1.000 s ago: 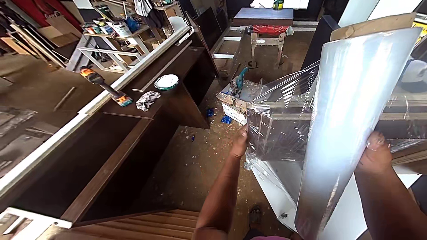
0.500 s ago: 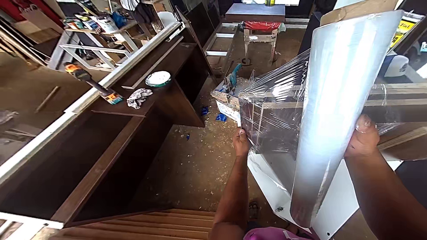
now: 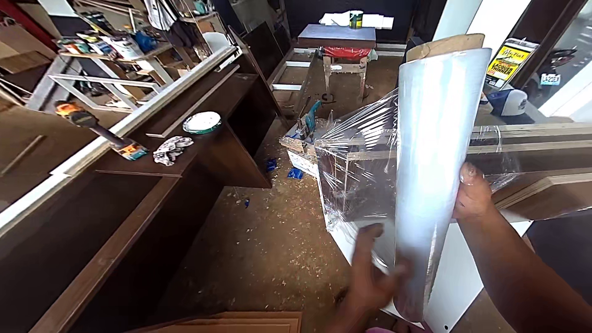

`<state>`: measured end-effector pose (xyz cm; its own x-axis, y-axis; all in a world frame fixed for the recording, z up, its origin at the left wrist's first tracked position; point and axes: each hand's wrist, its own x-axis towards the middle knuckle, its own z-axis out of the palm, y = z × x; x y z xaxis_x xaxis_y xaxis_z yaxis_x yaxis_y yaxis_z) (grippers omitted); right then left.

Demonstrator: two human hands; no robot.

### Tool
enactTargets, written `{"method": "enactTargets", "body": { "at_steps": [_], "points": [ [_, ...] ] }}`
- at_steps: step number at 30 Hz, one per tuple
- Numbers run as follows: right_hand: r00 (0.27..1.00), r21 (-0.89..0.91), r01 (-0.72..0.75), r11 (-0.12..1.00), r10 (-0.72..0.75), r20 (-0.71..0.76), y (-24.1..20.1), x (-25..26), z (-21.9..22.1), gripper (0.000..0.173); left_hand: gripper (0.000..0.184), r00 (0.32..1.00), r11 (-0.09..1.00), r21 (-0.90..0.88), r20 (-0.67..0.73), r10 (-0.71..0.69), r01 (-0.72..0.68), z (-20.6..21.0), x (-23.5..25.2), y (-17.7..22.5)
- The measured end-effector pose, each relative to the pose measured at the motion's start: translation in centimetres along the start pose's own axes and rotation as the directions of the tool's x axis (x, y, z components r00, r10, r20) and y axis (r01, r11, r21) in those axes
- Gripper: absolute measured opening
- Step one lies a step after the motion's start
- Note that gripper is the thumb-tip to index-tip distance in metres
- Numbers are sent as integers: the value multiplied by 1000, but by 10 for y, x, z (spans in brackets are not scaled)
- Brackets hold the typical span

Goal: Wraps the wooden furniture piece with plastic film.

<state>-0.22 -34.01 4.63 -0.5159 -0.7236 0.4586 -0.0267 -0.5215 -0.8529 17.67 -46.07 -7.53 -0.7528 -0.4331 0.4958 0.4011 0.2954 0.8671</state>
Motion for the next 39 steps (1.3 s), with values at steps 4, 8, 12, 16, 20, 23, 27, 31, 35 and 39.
{"method": "enactTargets", "body": {
  "at_steps": [4, 8, 12, 16, 20, 23, 27, 31, 35, 39],
  "points": [
    [998, -20, -55, 998, 54, -45, -1, 0, 3, 38, 130, 982, 956, 229, 2, -187, 182, 53, -8, 31],
    [964, -149, -234, 961, 209, -166, -14, -2, 11, 58, 120, 979, 960, 196, -63, -192, 200, 63, -6, 29],
    [964, -480, -224, 848, 265, 18, -65, 16, 16, 55, 118, 980, 983, 68, -122, -160, 169, 66, -8, 41],
    [988, -760, 52, 647, 77, 133, -119, 85, 1, 31, 114, 956, 977, 19, -212, -202, 211, 82, -10, 51],
    [960, -878, 15, 479, 238, 146, -129, 153, -22, 16, 115, 925, 967, 0, -291, -242, 253, 105, -6, 58],
    [917, -804, 47, 593, 294, 271, -139, 162, 3, 14, 118, 899, 968, 18, -374, -226, 251, 126, 3, 62],
    [895, -759, 26, 650, 323, 308, -146, 133, 39, 33, 117, 863, 965, 104, -478, -163, 241, 155, 14, 51],
    [907, -683, 41, 729, 260, 331, -140, 127, 36, 15, 113, 818, 945, 199, -566, -105, 259, 179, 17, 38],
    [887, -543, 134, 829, 145, 439, -142, 127, 14, 8, 112, 799, 915, 310, -601, -23, 260, 196, 20, 35],
    [882, -494, 153, 856, 107, 459, -144, 118, 3, 16, 108, 794, 882, 373, -608, -2, 288, 207, 18, 28]
  ]
}}
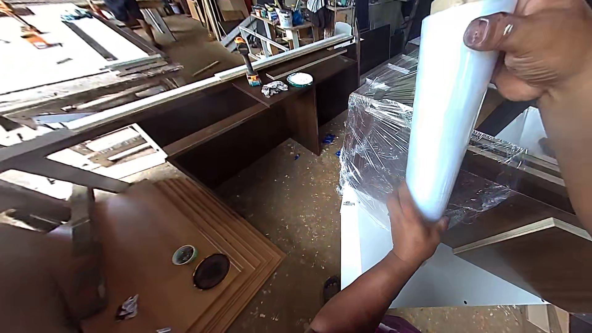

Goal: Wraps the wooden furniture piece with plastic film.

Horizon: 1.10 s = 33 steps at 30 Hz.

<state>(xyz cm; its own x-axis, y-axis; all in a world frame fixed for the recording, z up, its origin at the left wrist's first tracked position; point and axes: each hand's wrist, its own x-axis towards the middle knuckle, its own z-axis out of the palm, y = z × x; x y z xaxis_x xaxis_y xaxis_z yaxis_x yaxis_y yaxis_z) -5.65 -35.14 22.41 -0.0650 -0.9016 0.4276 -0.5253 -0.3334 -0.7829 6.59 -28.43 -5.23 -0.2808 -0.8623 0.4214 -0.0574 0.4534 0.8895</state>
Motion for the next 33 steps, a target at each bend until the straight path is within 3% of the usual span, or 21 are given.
{"method": "enactTargets", "body": {
  "at_steps": [2, 7, 11, 13, 16, 19, 20, 21, 23, 24, 26, 29, 33],
  "points": [
    [999, -28, -18, 999, 17, -43, -3, -4, 6, 28, 109, 1000, 1000, 1, 9, -28, 28, 2, -1, -2],
    [967, 166, 192, 967, -215, 134, 6, -16, -9, 12, 95, 990, 972, -206, 108, -94, 115, -3, 11, -7],
    [924, 334, 255, 907, -331, 192, 19, -22, -26, 16, 109, 976, 985, -136, 203, -75, 104, -1, 16, -1],
    [921, 378, 264, 887, -349, 175, 22, -30, -31, 19, 107, 973, 989, -116, 221, -64, 91, -2, 19, 4],
    [932, 432, 251, 866, -337, 134, 24, -41, -35, 18, 93, 964, 956, -262, 257, -62, 131, -3, 22, 8],
    [952, 432, 253, 866, -303, 49, 22, -53, -30, 16, 98, 953, 946, -291, 300, -50, 141, -4, 27, 14],
    [961, 390, 249, 886, -276, 12, 18, -61, -26, 20, 100, 952, 952, -282, 306, -28, 119, -4, 29, 15],
    [970, 322, 234, 917, -240, -21, 15, -73, -21, 35, 101, 953, 953, -286, 304, -10, 101, -4, 30, 15],
    [978, 141, 179, 974, -161, -130, 13, -111, -10, 83, 99, 956, 948, -306, 294, 1, 93, -4, 27, 18],
    [975, 32, 137, 990, -128, -183, 18, -138, -3, 98, 98, 956, 941, -322, 292, -5, 104, -5, 24, 21],
    [966, -144, 2, 990, -39, -255, 43, -199, 14, 111, 99, 955, 926, -353, 294, -24, 132, -9, 19, 30],
    [934, -187, -215, 958, 146, -327, 94, -273, 51, 120, 97, 952, 911, -379, 302, -45, 163, -16, 18, 47],
    [896, -153, -370, 916, 309, -319, 98, -300, 92, 129, 92, 961, 888, -426, 271, -55, 172, -27, 11, 68]
  ]
}}
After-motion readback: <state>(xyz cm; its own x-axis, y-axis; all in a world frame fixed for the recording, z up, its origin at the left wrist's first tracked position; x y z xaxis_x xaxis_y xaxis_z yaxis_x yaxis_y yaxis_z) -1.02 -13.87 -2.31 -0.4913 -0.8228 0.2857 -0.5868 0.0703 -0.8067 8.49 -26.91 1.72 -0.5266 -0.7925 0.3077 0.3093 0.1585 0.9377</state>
